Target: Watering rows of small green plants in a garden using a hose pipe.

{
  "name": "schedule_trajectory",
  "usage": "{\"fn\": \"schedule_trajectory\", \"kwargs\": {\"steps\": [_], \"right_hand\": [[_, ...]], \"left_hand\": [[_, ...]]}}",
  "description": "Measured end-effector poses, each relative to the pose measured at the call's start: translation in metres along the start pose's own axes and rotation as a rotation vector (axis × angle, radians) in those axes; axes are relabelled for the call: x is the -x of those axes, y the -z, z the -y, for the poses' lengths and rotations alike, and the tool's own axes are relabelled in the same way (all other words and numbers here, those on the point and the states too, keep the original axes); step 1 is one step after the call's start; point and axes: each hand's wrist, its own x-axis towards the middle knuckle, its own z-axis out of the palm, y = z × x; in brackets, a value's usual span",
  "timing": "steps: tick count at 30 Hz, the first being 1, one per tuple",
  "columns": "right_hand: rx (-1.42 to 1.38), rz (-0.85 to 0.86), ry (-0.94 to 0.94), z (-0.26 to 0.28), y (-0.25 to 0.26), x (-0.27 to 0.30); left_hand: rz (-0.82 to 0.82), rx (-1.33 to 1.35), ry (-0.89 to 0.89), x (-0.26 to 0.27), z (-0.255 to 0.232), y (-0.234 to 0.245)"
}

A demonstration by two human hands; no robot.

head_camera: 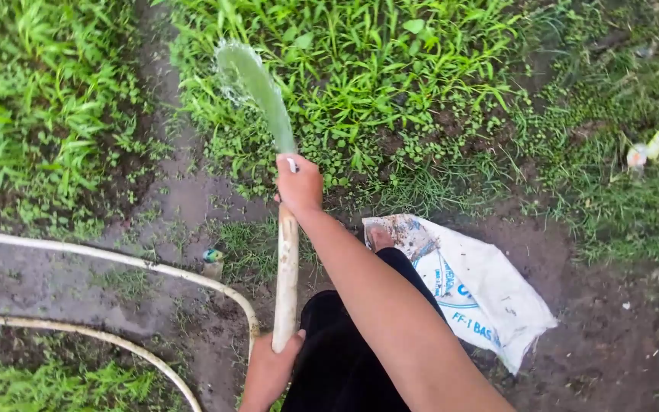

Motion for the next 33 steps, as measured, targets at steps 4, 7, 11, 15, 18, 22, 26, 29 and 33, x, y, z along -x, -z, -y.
{"fn": "schedule_trajectory", "kwargs": {"steps": [4,7,11,15,18,22,26,29,33], "right_hand": [[-0.128,-0.160,-0.091,-0.016,0.045,-0.017],[-0.312,-0.251,-0.162,-0.028,0.086,-0.019],[-0.384,-0.409,-0.199,-0.050,0.138,-0.016],[-0.492,-0.550,-0.240,-0.085,0.183,-0.008],[-0.564,-0.621,-0.292,-0.112,0.216,0.010],[-0.678,-0.733,-0.311,-0.158,0.252,0.035],[-0.673,-0.815,-0.346,-0.203,0.280,0.066],[-0.712,-0.868,-0.327,-0.229,0.293,0.084],[-1.044,-0.985,-0.306,-0.263,0.307,0.125]], "left_hand": [[0.082,-0.167,-0.017,-0.003,-0.024,0.004],[0.155,-0.243,-0.065,-0.008,-0.038,0.000],[0.225,-0.416,-0.080,-0.010,-0.067,-0.013],[0.326,-0.647,-0.105,-0.007,-0.088,-0.029],[0.401,-0.715,-0.114,0.001,-0.099,-0.046],[0.423,-0.948,-0.154,0.019,-0.104,-0.074],[0.433,-1.022,-0.177,0.024,-0.082,-0.098],[0.449,-1.081,-0.198,0.027,-0.066,-0.114],[0.519,-1.195,-0.129,0.037,-0.055,-0.135]]}}
